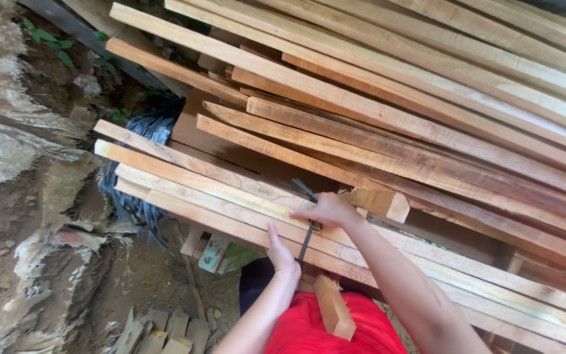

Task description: The person bundles a stack of wooden planks using a black strap. They wrap the strap around the planks, tie a knot to secure them, and then lift the bundle to place it on a wooden rack.

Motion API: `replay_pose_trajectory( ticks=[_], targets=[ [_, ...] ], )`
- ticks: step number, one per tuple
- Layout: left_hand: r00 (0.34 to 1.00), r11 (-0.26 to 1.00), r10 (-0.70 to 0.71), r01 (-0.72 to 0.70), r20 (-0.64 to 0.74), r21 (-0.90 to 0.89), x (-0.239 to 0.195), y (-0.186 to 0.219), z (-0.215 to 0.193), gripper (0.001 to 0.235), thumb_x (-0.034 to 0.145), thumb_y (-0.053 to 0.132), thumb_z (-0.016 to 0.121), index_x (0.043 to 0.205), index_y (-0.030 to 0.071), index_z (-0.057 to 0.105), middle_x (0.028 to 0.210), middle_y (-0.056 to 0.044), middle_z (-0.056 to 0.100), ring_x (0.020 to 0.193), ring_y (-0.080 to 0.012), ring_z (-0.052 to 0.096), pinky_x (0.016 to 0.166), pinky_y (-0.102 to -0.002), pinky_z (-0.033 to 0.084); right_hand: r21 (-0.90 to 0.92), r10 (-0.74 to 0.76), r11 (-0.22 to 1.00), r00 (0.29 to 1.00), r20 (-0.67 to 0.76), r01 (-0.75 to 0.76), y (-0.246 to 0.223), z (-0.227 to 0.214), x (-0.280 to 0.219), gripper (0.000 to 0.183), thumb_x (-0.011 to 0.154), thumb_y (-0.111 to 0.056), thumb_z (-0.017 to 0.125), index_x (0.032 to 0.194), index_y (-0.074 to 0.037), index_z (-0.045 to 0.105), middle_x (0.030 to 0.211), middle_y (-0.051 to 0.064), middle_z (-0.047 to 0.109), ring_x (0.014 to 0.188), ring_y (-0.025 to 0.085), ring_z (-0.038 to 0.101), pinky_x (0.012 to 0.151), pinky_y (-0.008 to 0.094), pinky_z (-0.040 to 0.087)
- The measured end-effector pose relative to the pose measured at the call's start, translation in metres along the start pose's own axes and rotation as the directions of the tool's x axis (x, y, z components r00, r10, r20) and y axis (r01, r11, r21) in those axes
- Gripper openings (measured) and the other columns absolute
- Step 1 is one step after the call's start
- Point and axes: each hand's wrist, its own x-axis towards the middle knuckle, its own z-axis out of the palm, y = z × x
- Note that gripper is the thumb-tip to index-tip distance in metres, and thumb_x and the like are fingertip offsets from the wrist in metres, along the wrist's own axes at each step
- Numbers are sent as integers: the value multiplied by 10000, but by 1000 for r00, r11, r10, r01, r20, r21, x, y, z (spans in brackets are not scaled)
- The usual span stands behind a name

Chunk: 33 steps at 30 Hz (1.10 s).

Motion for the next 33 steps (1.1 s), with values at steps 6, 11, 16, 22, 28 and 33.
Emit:
replay_pose_trajectory(
  ticks=[6,11,16,22,28,33],
  targets=[
    [987,964,-115,84,113,251,16,3,-25,946,900,608,645,1552,-17,363,1556,-154,492,1413,-264,480,1170,-419,371,102,-122,984,972,-199,144,-1,5,-16,1035,591,-772,778,1342,-83,594,1200,195,683,1108,347,678,938,423,535],
    [905,551,384,-382,182,742,-7,68,-22,1223,779,506,785,1571,22,-12,1627,-232,137,1504,-354,199,1215,-527,185,-273,-497,867,703,-509,416,-3,30,-24,1035,712,-693,775,1477,-68,466,1481,167,510,1290,377,548,1037,478,461],
    [572,-141,643,-566,510,813,-5,109,-38,1190,792,566,738,1556,-36,53,1610,-346,21,1528,-506,41,1130,-641,86,-529,-708,700,563,-426,480,-39,42,-35,761,821,-574,737,1394,-108,556,1508,103,491,1357,344,504,1088,489,426],
    [505,-467,405,-602,762,647,8,124,-58,779,947,595,545,1561,145,377,1668,-102,265,1530,-411,123,1179,-629,126,-333,-543,832,772,-331,443,-60,49,-39,612,892,-467,677,1393,-131,569,1502,100,496,1315,319,514,1065,450,449],
    [429,-422,349,-722,833,548,17,150,-84,647,931,461,644,1462,123,495,1613,-117,349,1481,-423,233,1149,-590,238,-477,-649,747,662,-374,463,-116,63,-42,481,878,-435,703,1228,-107,668,1401,122,557,1295,345,533,1027,462,461],
    [171,-232,547,-910,820,345,45,215,-128,301,890,183,684,1162,61,641,1324,-156,608,1289,-367,555,1094,-472,423,156,-564,805,820,-94,572,-220,120,-37,367,911,-291,695,1197,-61,694,1079,154,755,971,281,750,881,384,592]
  ],
)
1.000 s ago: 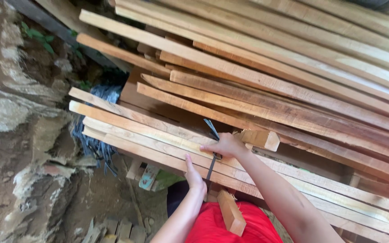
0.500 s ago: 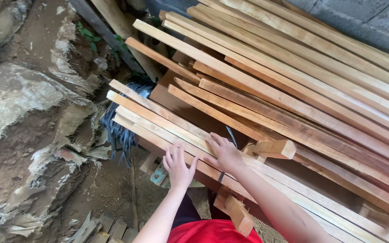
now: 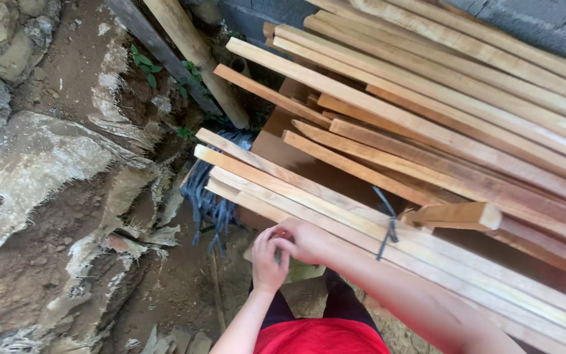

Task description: The person bundles a stack of wooden planks using a black strap. They wrap the strap around the planks, tie a knot to secure them, and then lift the bundle to place it on a wooden rack.

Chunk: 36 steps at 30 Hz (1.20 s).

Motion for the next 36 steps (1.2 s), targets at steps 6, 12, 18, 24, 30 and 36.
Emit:
replay_pose_trajectory(
  ticks=[6,12,18,24,30,36],
  targets=[
    [947,947,-320,321,27,-25,25,-140,-67,147,947,142,655,1026,38,720,1050,-139,726,989,-312,708,849,-384,558,339,122,939,980,-156,-62,11,136,103,416,920,-212,688,1288,-35,606,1134,135,733,957,205,734,844,341,587],
    [880,887,-459,462,122,1,87,-218,-108,173,954,155,643,1076,60,720,1059,-115,720,898,-255,738,797,-368,576,479,343,870,837,-426,-112,31,210,191,348,962,-166,668,1279,-23,658,1070,110,768,858,184,717,800,320,583],
    [846,908,-409,415,342,60,128,-223,-117,233,944,183,643,1156,118,714,1142,-78,704,907,-257,729,806,-375,571,560,418,817,809,-413,-137,20,221,233,353,951,-169,646,1268,-12,641,949,113,778,769,175,745,748,307,588],
    [819,904,-418,418,393,89,137,-236,-107,220,953,208,647,1146,119,705,1133,-74,700,908,-257,728,809,-373,569,444,489,861,647,-585,-249,31,237,251,255,962,-241,700,978,14,705,757,118,751,669,192,738,691,329,568],
    [782,892,-425,449,456,63,140,-226,-96,172,954,210,632,1071,112,712,1093,-69,708,886,-270,731,794,-391,571,464,596,801,443,-669,-377,12,220,233,425,804,-376,822,909,-1,653,695,133,717,630,279,712,653,405,556],
    [861,937,-304,348,408,-36,131,-243,-78,164,965,139,592,1055,71,711,1065,-144,715,973,-368,688,825,-431,554,367,627,757,442,-642,-541,9,213,237,343,892,-395,773,885,-54,741,789,124,738,756,326,714,718,430,558]
  ],
)
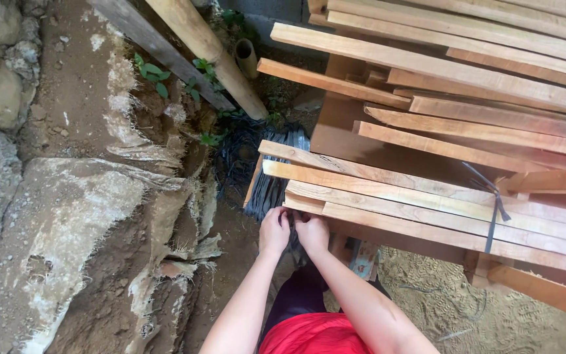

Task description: The person bundles a stack of wooden planks using a black strap. They wrap the strap around the planks, tie a knot to secure them, and then lift the bundle to place it on a wooden rack.

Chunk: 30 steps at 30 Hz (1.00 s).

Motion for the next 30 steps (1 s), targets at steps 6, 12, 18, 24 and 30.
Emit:
replay_pose_trajectory(
  ticks=[6,12,18,24,30],
  targets=[
    [998,995,-45,49,43,-84,3,4,7,191,927,161,666,1050,17,686,1038,-185,714,932,-361,710,812,-423,562,345,-150,928,989,10,138,37,14,3,262,864,-216,722,1044,-26,725,913,130,780,813,262,769,775,366,588],
    [988,983,-115,128,104,-128,7,9,10,227,903,195,728,1039,15,702,975,-150,731,866,-304,737,793,-396,568,442,-121,894,990,75,76,45,7,0,246,896,-189,692,1078,-24,700,902,123,784,809,215,778,766,329,599],
    [976,972,-207,213,62,-104,11,11,16,204,871,131,734,991,-16,659,915,-160,733,760,-298,742,722,-393,585,466,114,870,986,122,-158,24,-4,-8,230,923,-145,698,1070,33,699,848,140,759,727,196,705,703,322,575],
    [976,957,-212,218,52,-189,3,14,21,252,1016,240,643,1087,10,719,821,-169,746,740,-258,738,710,-366,561,716,-100,680,948,304,-158,64,12,-5,176,966,-71,601,1119,15,586,905,88,743,774,143,701,747,275,576],
    [946,878,-269,318,180,-356,-15,-4,40,260,975,240,665,1054,-3,716,818,-102,766,727,-157,716,662,-323,556,470,-247,882,831,499,-20,95,-11,-19,173,924,-53,650,1076,28,634,938,80,717,840,125,692,782,272,570]
  ],
)
